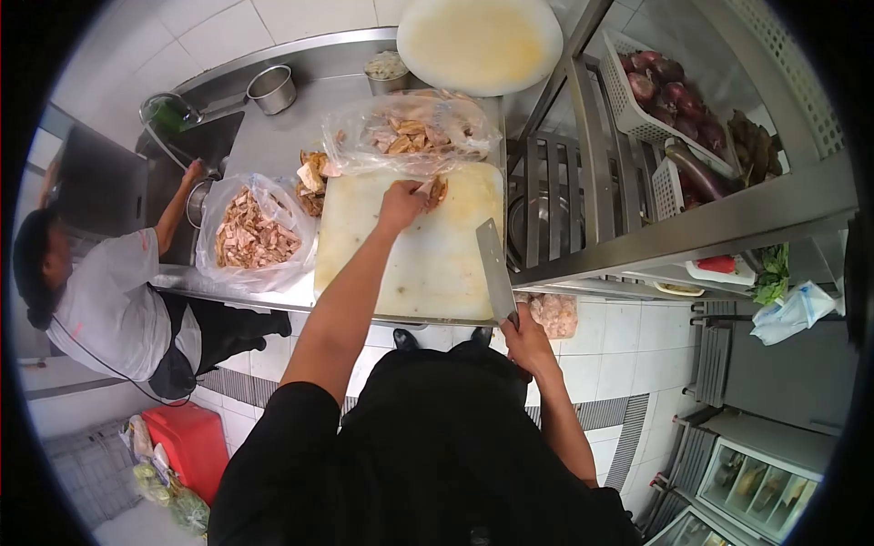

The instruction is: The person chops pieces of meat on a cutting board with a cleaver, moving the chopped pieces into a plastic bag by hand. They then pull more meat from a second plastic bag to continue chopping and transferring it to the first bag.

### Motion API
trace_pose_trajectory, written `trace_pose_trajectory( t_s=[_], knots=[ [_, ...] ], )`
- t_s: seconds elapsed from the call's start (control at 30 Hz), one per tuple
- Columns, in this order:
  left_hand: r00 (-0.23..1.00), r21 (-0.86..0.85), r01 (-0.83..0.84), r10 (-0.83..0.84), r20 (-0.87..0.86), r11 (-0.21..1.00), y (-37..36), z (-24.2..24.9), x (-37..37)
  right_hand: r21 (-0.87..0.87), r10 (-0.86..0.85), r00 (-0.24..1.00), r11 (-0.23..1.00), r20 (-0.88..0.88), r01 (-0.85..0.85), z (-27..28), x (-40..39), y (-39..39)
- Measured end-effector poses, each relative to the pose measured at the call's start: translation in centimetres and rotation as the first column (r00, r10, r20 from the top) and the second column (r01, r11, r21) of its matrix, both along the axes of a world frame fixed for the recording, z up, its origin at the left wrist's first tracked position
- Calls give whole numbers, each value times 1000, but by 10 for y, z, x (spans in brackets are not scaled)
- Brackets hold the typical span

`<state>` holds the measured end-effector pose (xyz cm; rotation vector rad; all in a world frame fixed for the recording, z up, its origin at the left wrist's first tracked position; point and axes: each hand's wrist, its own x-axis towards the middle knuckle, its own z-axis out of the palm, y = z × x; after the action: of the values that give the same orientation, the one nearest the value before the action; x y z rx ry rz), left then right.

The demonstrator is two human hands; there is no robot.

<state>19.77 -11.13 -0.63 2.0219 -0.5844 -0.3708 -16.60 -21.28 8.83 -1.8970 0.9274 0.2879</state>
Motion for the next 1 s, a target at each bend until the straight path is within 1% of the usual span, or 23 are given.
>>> trace_pose_trajectory(
  t_s=[0.03,0.07,0.1,0.17,0.23,0.3,0.33,0.37,0.4,0.43,0.47,0.5,0.53,0.6,0.63,0.7,0.73,0.8,0.83,0.9,0.93,1.0],
  knots=[
    [930,-112,32,-70,-362,993,5,7,4,6,-1,1000,1000,3,1,-14,-5,-1],
    [866,-171,-14,-73,-495,985,12,10,-1,-88,34,997,996,68,-28,-37,-12,-3],
    [866,-169,-14,-72,-494,986,17,18,-8,-185,75,989,981,128,-50,-50,-17,-5],
    [665,-305,-39,-203,-719,952,28,30,-27,-171,86,988,983,125,-64,-49,-18,-10],
    [670,-296,-43,-192,-717,954,34,38,-51,-159,103,987,984,122,-83,-36,-14,-13],
    [680,-291,-48,-181,-710,956,29,45,-59,-36,55,998,998,-15,-56,-17,-5,-16],
    [878,-110,-55,-4,-479,992,23,48,-59,-37,60,998,997,-14,-60,-15,-3,-17],
    [977,63,-118,127,-170,991,17,51,-56,-52,72,997,996,-10,-73,-13,-1,-18],
    [987,116,-152,156,-26,982,9,30,-43,-68,83,997,994,-8,-84,-11,-1,-19],
    [987,114,-152,156,-27,982,1,24,-41,-70,83,996,994,-9,-84,-10,-1,-19],
    [939,207,-172,96,330,963,-9,18,-40,-88,101,995,991,3,-100,-9,0,-18],
    [769,283,-222,-11,639,933,-16,21,-41,-105,117,993,988,17,-115,-8,0,-18],
    [767,278,-216,-14,642,936,-22,25,-37,-110,110,994,988,21,-107,-9,0,-18],
    [878,439,-203,-36,478,875,-33,30,-34,-189,131,991,974,30,-123,-9,-3,-15],
    [879,443,-192,-48,475,876,-35,24,-37,-186,120,992,976,27,-113,-6,-5,-14],
    [815,412,-163,-113,569,896,-35,13,-41,-190,105,994,977,20,-100,0,-5,-12],
    [813,412,-157,-120,570,897,-34,9,-42,-190,97,995,978,22,-91,-3,-6,-11],
    [795,377,-77,-171,582,923,-27,5,-49,-188,81,994,980,80,-65,-8,-10,-12],
    [797,374,-75,-170,579,924,-21,5,-54,-190,81,994,980,76,-65,-7,-12,-11],
    [789,410,86,-314,528,908,-7,9,-63,-163,10,997,987,77,2,-5,-12,-11],
    [790,410,80,-308,530,909,1,11,-71,-164,17,997,986,79,-4,-4,-9,-12],
    [785,459,251,-457,418,852,21,15,-95,-183,20,997,983,69,-7,-3,-6,-14]
  ],
)
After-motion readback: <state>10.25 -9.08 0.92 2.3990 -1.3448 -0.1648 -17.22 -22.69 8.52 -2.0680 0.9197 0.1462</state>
